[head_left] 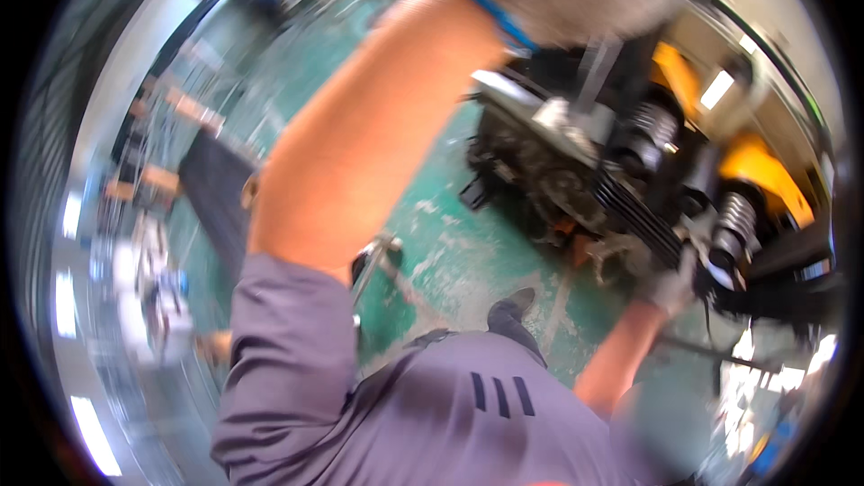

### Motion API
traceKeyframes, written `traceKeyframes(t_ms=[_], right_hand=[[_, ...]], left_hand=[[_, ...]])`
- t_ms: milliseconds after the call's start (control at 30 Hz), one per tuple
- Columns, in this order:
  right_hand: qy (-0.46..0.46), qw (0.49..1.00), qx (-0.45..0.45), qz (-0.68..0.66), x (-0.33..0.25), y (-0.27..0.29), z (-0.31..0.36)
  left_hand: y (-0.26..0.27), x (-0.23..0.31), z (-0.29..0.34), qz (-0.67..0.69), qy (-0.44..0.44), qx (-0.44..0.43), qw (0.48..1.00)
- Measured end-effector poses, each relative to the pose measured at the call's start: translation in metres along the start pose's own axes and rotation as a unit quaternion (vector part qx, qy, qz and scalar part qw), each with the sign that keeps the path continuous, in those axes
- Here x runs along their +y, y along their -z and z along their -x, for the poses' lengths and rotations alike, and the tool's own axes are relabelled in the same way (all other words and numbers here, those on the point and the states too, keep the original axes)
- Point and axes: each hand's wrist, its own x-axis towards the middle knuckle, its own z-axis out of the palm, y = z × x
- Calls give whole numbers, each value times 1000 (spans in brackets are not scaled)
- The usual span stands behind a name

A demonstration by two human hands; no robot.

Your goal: The person repeatedly picks up bundles of long metal rods from a floor rack and feeds them into a yellow and white bending machine. After the machine processes the rods, the person removes the bent metal pieces and stacks them onto a nearby rack.

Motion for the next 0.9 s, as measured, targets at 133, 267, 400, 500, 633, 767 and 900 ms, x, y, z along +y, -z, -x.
traceKeyframes(t_ms=[133, 267, 400, 500, 633, 767, 900], right_hand=[[51, 993, -70, 82, 27, 66, -11], [169, 951, -171, 195, 50, 78, 22], [130, 920, -292, 227, 54, 76, 147], [65, 873, -415, 247, 73, 80, 241], [79, 737, -619, 261, 130, 100, 339], [61, 590, -750, 292, 182, 124, 461], [8, 431, -823, 371, 204, 191, 589]], left_hand=[[65, 109, 88, -268, 142, -5, 953], [131, 224, 187, -70, 417, 302, 854], [189, 366, 294, 88, 577, 450, 676], [209, 487, 368, -23, 618, 519, 590], [222, 639, 429, -137, 578, 672, 442], [216, 777, 452, -283, 567, 724, 272], [201, 915, 472, -377, 497, 760, 180]])
